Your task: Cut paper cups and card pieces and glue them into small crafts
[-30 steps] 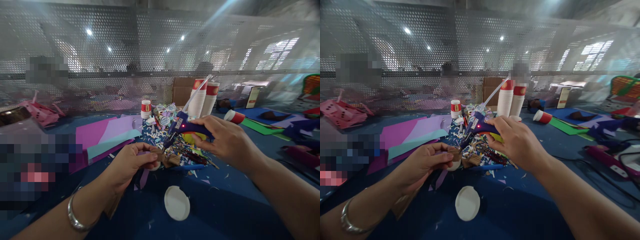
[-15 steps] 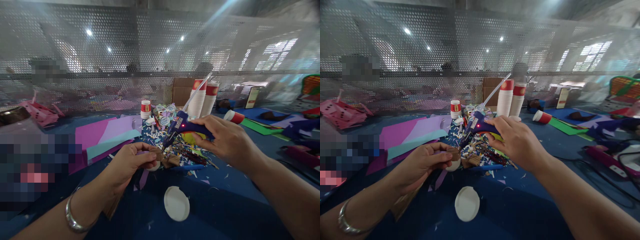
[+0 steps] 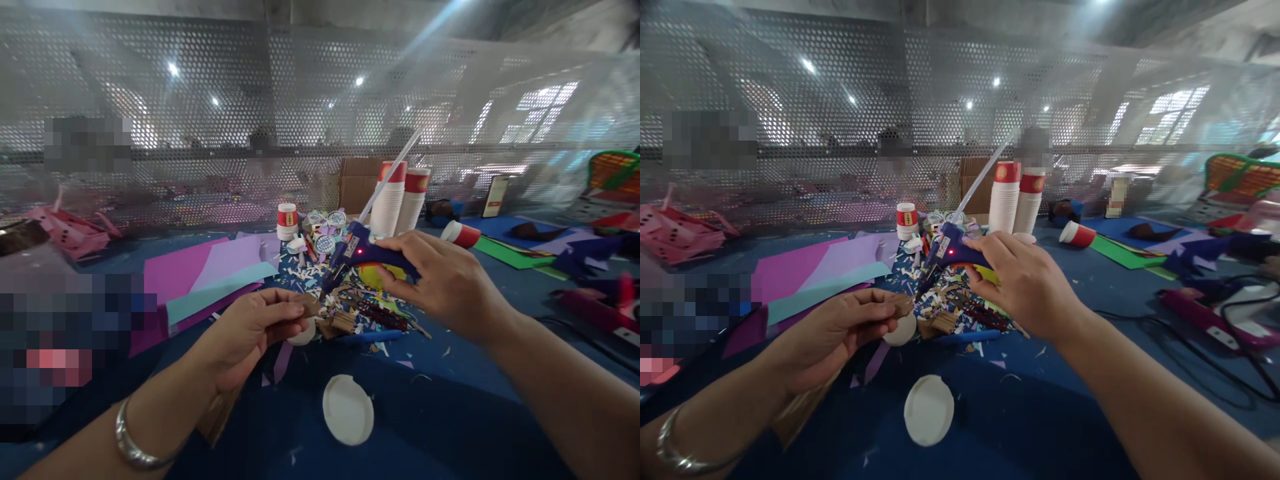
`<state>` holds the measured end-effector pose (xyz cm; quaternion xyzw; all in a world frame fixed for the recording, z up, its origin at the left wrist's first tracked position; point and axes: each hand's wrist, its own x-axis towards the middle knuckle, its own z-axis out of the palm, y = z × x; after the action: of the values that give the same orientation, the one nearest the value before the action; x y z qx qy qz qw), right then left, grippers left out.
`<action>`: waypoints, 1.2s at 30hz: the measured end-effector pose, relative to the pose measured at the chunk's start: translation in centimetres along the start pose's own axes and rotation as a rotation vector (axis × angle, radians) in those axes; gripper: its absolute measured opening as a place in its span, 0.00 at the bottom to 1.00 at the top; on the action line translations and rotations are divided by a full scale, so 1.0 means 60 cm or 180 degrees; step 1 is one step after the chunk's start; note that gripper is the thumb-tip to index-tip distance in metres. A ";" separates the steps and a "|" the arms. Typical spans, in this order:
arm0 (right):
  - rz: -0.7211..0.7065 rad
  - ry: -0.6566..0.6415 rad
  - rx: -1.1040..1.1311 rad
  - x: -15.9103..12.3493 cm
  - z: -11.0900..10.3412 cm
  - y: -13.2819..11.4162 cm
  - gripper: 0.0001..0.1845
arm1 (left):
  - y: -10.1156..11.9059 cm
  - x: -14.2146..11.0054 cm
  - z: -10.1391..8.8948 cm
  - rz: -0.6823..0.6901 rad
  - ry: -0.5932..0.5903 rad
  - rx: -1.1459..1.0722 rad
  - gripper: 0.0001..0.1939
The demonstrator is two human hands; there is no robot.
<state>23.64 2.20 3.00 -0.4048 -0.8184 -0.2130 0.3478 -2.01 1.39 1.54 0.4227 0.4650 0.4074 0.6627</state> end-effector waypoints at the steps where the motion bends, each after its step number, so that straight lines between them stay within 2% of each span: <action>1: 0.0104 0.0036 -0.0016 0.000 0.001 0.002 0.12 | 0.000 0.000 0.000 0.0017 0.0010 -0.0065 0.03; 5: 0.0638 0.0133 -0.0180 -0.002 0.003 0.023 0.14 | -0.001 0.001 -0.001 0.0169 0.0069 -0.0238 0.06; 9: 0.1033 0.0375 -0.0442 -0.003 0.004 0.068 0.16 | -0.001 0.004 0.001 0.0283 0.0198 -0.0153 0.05; 12: 0.1380 0.0370 -0.0748 -0.004 0.000 0.101 0.15 | -0.002 0.004 0.001 0.0314 0.0213 -0.0115 0.05; 15: 0.1617 0.0157 -0.1019 -0.004 -0.004 0.119 0.15 | -0.003 0.003 0.000 0.0329 0.0160 -0.0076 0.03; 19: 0.1782 -0.0100 -0.1204 -0.003 -0.002 0.120 0.18 | -0.005 -0.001 -0.002 0.0370 0.0111 -0.0062 0.03; 24: 0.1669 -0.0398 -0.1091 -0.008 0.023 0.119 0.18 | -0.006 -0.004 -0.002 0.0385 0.0093 0.0008 0.02; 29: 0.1364 -0.0716 -0.0888 -0.015 0.041 0.123 0.12 | -0.003 -0.004 0.001 0.0388 0.0163 0.0009 0.03; 31: 0.1197 -0.0635 -0.0934 -0.013 0.039 0.115 0.11 | -0.003 -0.002 0.001 0.0407 0.0127 0.0018 0.03; 33: 0.0938 -0.0325 -0.0939 -0.009 0.036 0.096 0.11 | -0.004 0.000 0.000 0.0448 0.0130 -0.0018 0.02; 36: 0.0461 0.0001 -0.0284 -0.002 0.037 0.045 0.08 | -0.004 0.003 0.001 0.0534 0.0235 -0.0155 0.04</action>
<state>24.98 5.12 1.59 -0.4780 -0.7766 -0.2236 0.3441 -1.86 1.49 1.26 0.4286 0.4420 0.4880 0.6187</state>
